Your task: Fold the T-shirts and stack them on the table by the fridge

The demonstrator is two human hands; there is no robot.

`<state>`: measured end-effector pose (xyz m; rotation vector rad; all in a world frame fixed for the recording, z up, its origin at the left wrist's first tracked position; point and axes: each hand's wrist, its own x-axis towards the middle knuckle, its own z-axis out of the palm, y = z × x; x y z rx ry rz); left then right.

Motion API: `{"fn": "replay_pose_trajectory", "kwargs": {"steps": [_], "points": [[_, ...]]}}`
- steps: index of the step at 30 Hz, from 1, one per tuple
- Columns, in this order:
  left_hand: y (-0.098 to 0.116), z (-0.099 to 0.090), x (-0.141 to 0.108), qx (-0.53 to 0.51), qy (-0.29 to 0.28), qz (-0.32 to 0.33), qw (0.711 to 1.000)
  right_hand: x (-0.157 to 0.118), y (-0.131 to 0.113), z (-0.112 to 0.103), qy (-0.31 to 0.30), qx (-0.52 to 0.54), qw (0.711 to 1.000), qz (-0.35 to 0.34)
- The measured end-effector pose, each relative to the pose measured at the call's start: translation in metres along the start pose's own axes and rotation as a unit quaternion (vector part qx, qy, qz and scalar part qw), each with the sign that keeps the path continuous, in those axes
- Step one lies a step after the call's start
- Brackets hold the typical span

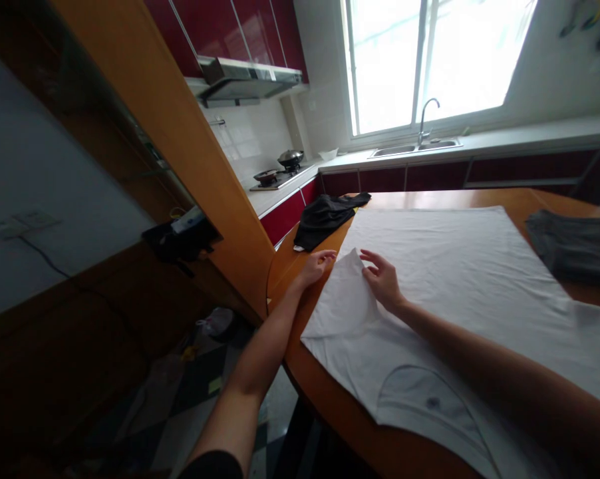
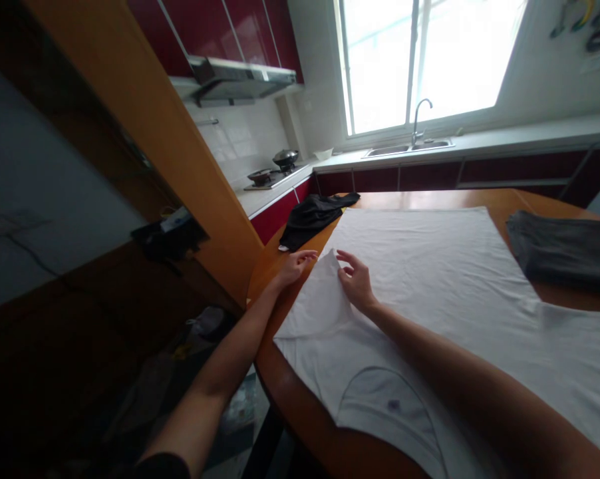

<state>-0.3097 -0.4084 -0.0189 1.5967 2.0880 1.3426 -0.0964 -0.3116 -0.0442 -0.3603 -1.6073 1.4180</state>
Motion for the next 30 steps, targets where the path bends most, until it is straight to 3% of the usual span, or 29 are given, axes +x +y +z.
{"fn": "replay_pose_trajectory", "kwargs": {"steps": [5, 9, 24, 30], "points": [[-0.022, 0.008, -0.009, -0.023, -0.046, 0.028, 0.998, 0.005, 0.002, -0.004, 0.034, -0.066, 0.993, 0.093], [-0.027, 0.006, -0.010, -0.049, -0.093, 0.049, 0.993, 0.009, 0.008, -0.011, 0.004, -0.169, 0.974, 0.152], [-0.020, 0.007, 0.000, -0.006, -0.091, 0.010, 0.996, 0.015, -0.017, -0.017, -0.050, -0.317, 0.943, 0.083], [-0.024, 0.015, 0.000, 0.033, -0.098, 0.017, 0.995, 0.013, -0.029, -0.022, -0.125, -0.461, 0.877, 0.050]]}}
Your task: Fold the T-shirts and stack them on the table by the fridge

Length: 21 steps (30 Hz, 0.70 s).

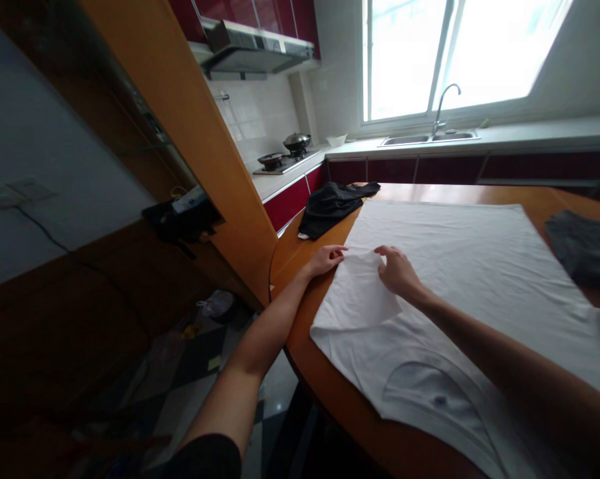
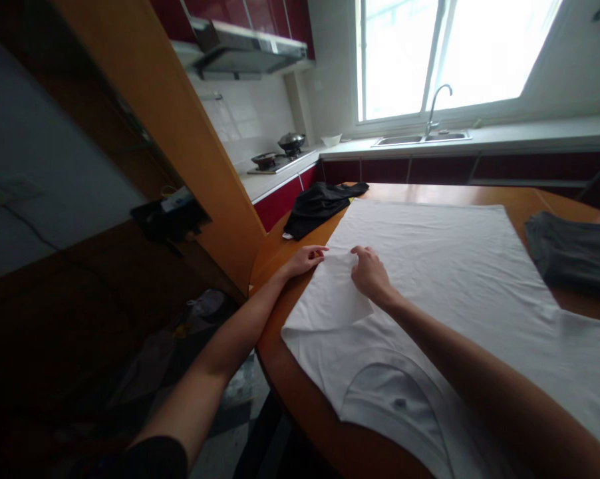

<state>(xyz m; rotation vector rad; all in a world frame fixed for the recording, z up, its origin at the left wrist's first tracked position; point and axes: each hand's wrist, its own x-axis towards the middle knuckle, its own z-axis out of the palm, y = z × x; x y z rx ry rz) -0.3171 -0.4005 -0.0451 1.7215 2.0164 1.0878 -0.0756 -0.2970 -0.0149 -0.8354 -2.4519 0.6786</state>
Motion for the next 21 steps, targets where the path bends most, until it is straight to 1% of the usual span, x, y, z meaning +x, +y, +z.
{"fn": "replay_pose_trajectory", "kwargs": {"steps": [2, 4, 5, 7, 9, 11, 13, 17, 19, 21], "points": [[0.001, 0.001, -0.001, -0.001, 0.012, 0.002, 1.000, -0.006, -0.001, 0.000, -0.034, -0.053, 0.998, 0.001], [0.003, 0.000, -0.002, -0.002, 0.043, 0.009, 0.999, -0.014, -0.003, 0.000, -0.057, -0.105, 0.993, -0.006], [0.005, -0.001, -0.003, 0.000, 0.066, 0.012, 0.998, -0.017, -0.005, 0.001, -0.055, -0.133, 0.990, -0.015], [0.007, -0.003, -0.006, 0.009, 0.115, 0.013, 0.993, -0.023, -0.010, 0.003, -0.031, -0.181, 0.982, -0.045], [0.009, -0.005, -0.009, 0.022, 0.144, 0.001, 0.989, -0.027, -0.016, 0.005, -0.009, -0.204, 0.975, -0.082], [0.008, -0.006, -0.012, 0.032, 0.146, -0.019, 0.989, -0.029, -0.021, 0.005, -0.015, -0.202, 0.974, -0.099], [0.008, -0.006, -0.014, 0.037, 0.135, -0.038, 0.989, -0.029, -0.023, 0.001, -0.045, -0.195, 0.977, -0.079], [0.009, -0.005, -0.016, 0.034, 0.119, -0.052, 0.991, -0.021, -0.015, -0.019, -0.149, -0.182, 0.972, -0.013], [0.011, -0.004, -0.016, 0.032, 0.113, -0.052, 0.992, -0.015, -0.009, -0.028, -0.199, -0.177, 0.964, -0.006], [0.012, -0.004, -0.015, 0.029, 0.105, -0.051, 0.993, -0.011, -0.003, -0.032, -0.231, -0.160, 0.959, -0.012]]}}
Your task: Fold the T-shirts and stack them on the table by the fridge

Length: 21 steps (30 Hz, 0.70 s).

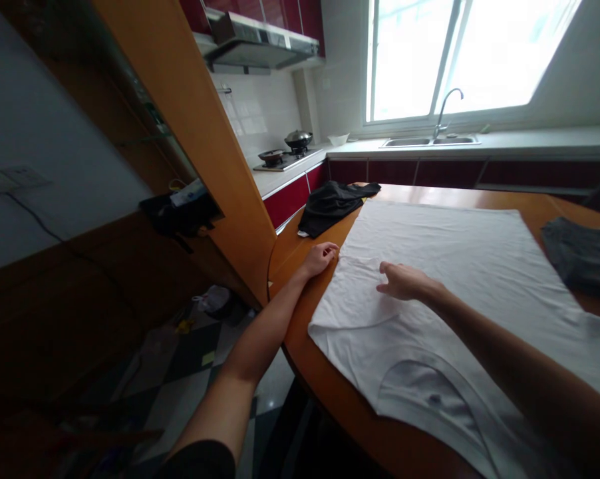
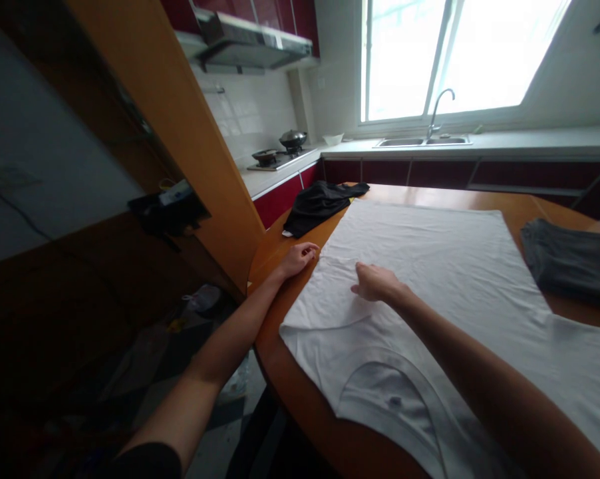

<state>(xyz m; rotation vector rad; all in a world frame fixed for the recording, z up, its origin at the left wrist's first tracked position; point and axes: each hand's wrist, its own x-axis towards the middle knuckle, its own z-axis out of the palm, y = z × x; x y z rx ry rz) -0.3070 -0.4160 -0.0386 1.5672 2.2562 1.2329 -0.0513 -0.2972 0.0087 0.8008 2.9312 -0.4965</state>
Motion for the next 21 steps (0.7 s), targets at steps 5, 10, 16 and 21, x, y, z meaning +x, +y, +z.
{"fn": "replay_pose_trajectory", "kwargs": {"steps": [5, 10, 16, 21], "points": [[-0.001, 0.000, 0.000, -0.001, -0.015, 0.003, 1.000, 0.009, 0.002, 0.008, 0.012, 0.118, 0.992, -0.029], [-0.002, -0.001, 0.000, 0.000, -0.024, 0.001, 1.000, 0.014, 0.000, 0.011, 0.047, 0.209, 0.977, -0.005], [0.013, -0.008, -0.006, 0.009, -0.031, 0.014, 0.999, 0.008, -0.002, 0.016, 0.043, 0.080, 0.995, -0.049], [0.053, -0.038, -0.055, -0.006, -0.102, 0.070, 0.992, -0.014, -0.014, 0.007, 0.013, -0.060, 0.998, -0.018]]}}
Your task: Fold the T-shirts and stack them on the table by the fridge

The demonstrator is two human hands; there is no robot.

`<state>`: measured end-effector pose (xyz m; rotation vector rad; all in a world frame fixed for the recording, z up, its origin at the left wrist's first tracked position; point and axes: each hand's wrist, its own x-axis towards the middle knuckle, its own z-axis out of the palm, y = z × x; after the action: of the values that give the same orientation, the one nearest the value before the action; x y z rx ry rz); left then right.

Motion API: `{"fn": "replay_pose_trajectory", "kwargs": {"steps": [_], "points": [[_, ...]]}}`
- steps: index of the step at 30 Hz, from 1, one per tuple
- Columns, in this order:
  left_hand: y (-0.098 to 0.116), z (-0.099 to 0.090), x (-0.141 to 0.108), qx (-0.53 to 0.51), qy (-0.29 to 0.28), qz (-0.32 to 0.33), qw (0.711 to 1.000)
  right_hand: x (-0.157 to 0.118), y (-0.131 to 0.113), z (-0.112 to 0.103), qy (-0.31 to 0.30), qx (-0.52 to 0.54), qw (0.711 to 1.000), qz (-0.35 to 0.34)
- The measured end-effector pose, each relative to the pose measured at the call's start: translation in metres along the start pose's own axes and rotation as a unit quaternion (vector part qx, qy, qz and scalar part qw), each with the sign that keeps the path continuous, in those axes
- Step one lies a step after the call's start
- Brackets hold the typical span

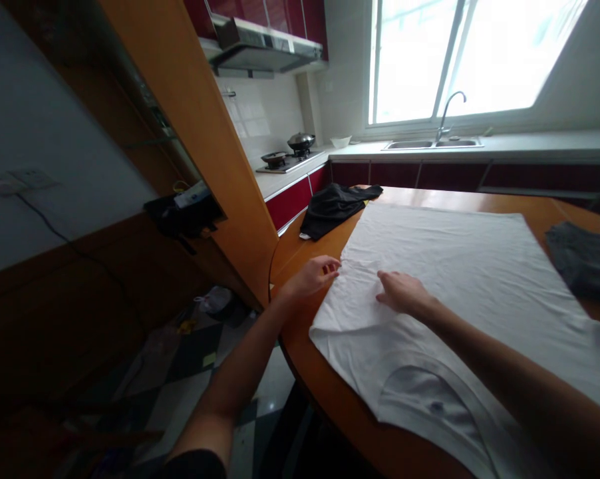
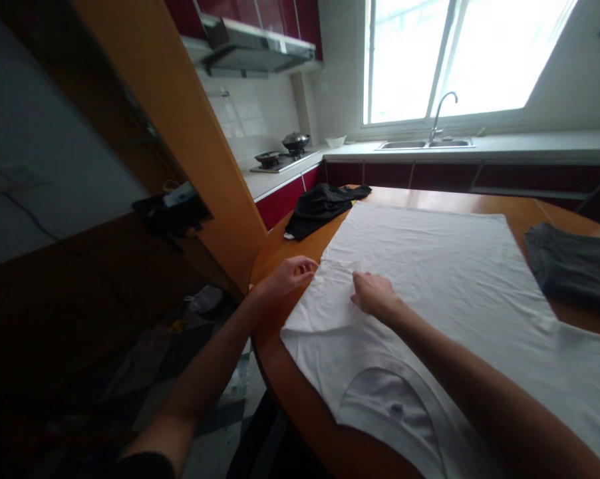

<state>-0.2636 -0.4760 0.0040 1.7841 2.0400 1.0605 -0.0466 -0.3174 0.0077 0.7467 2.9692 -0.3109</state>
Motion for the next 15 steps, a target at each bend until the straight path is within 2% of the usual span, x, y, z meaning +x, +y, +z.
{"fn": "replay_pose_trajectory", "kwargs": {"steps": [3, 5, 7, 9, 11, 15], "points": [[0.028, -0.011, -0.047, 0.016, -0.058, 0.002, 0.998, -0.008, -0.005, -0.009, 0.039, -0.045, 0.998, 0.002], [0.041, -0.015, -0.075, 0.037, -0.096, -0.008, 0.995, -0.007, -0.008, -0.007, 0.075, -0.031, 0.996, -0.032], [0.048, -0.015, -0.097, 0.058, -0.111, -0.018, 0.992, 0.000, -0.013, 0.002, 0.121, 0.009, 0.990, -0.076], [0.052, -0.012, -0.112, 0.073, -0.109, -0.021, 0.991, 0.009, -0.018, 0.019, 0.164, 0.045, 0.978, -0.117], [0.054, -0.008, -0.121, 0.088, -0.098, -0.015, 0.991, 0.017, -0.020, 0.038, 0.181, 0.060, 0.971, -0.143], [0.055, 0.002, -0.131, 0.139, -0.057, -0.001, 0.989, 0.024, -0.019, 0.065, 0.145, 0.056, 0.976, -0.154]]}}
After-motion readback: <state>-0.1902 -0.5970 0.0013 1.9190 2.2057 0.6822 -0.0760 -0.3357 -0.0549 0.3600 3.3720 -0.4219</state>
